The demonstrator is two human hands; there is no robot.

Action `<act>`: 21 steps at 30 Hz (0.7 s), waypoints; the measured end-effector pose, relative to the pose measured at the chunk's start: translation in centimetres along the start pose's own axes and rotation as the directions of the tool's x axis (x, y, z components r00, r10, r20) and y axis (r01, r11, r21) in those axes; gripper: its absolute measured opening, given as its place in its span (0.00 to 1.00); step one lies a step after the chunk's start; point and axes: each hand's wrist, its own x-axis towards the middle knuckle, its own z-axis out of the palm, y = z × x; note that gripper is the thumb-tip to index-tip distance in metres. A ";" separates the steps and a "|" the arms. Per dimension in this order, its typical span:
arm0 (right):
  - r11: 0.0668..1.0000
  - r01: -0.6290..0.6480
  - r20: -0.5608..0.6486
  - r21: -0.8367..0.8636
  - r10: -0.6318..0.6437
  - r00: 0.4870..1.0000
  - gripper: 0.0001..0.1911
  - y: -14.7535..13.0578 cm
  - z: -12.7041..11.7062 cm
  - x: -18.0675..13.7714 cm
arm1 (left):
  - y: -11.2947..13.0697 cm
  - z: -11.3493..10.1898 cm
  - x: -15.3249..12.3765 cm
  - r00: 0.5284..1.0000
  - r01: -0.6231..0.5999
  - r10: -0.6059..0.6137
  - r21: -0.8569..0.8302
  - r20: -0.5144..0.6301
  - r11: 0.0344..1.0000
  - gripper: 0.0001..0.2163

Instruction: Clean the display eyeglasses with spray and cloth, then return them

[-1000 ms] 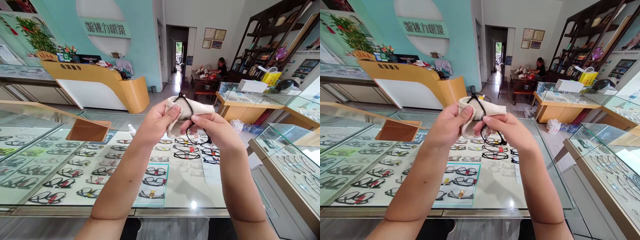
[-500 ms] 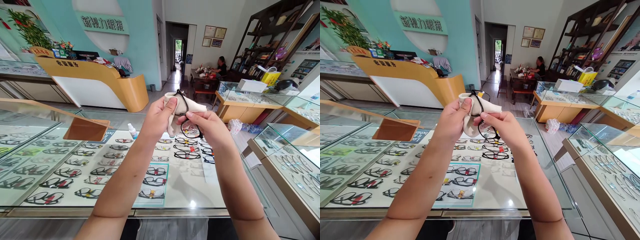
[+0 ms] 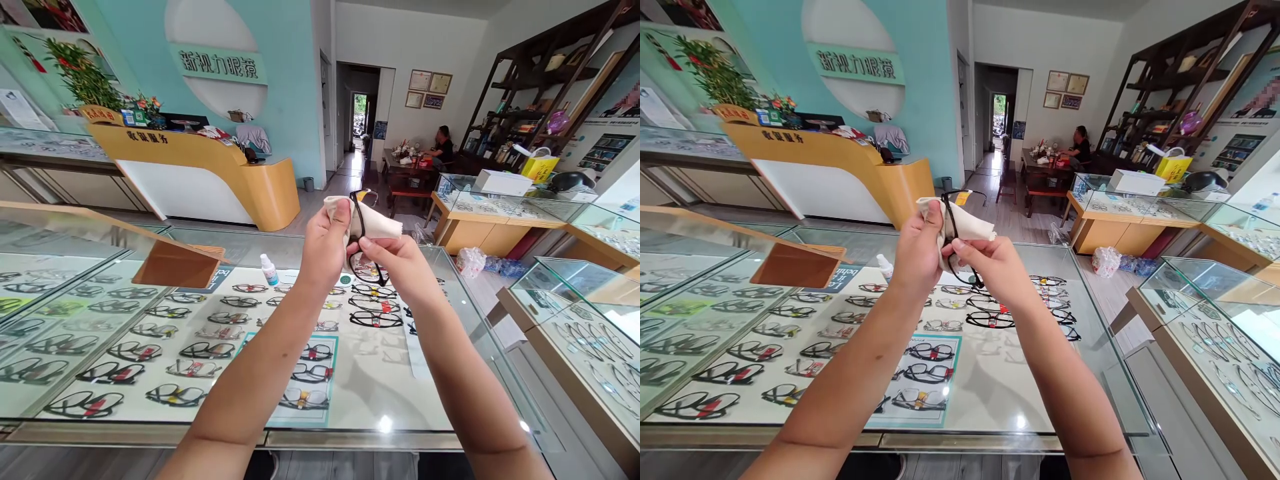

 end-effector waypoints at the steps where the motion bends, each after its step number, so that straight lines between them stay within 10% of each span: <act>1: 1.000 -0.004 -0.003 0.005 0.004 1.000 0.20 0.1 -0.1 0.0 | 0.1 -0.2 0.1 1.000 0.015 -0.015 0.007 0.005 1.000 0.26; 9: 0.996 -0.012 -0.013 0.087 0.013 1.000 0.20 1.7 -1.6 1.2 | -0.3 -0.5 0.7 0.971 0.089 -0.081 -0.026 0.226 0.996 0.24; 21: 0.997 0.006 -0.111 0.083 0.004 0.994 0.21 3.7 -2.4 2.2 | -3.3 -1.2 2.4 0.994 0.094 -0.095 -0.025 -0.055 0.995 0.29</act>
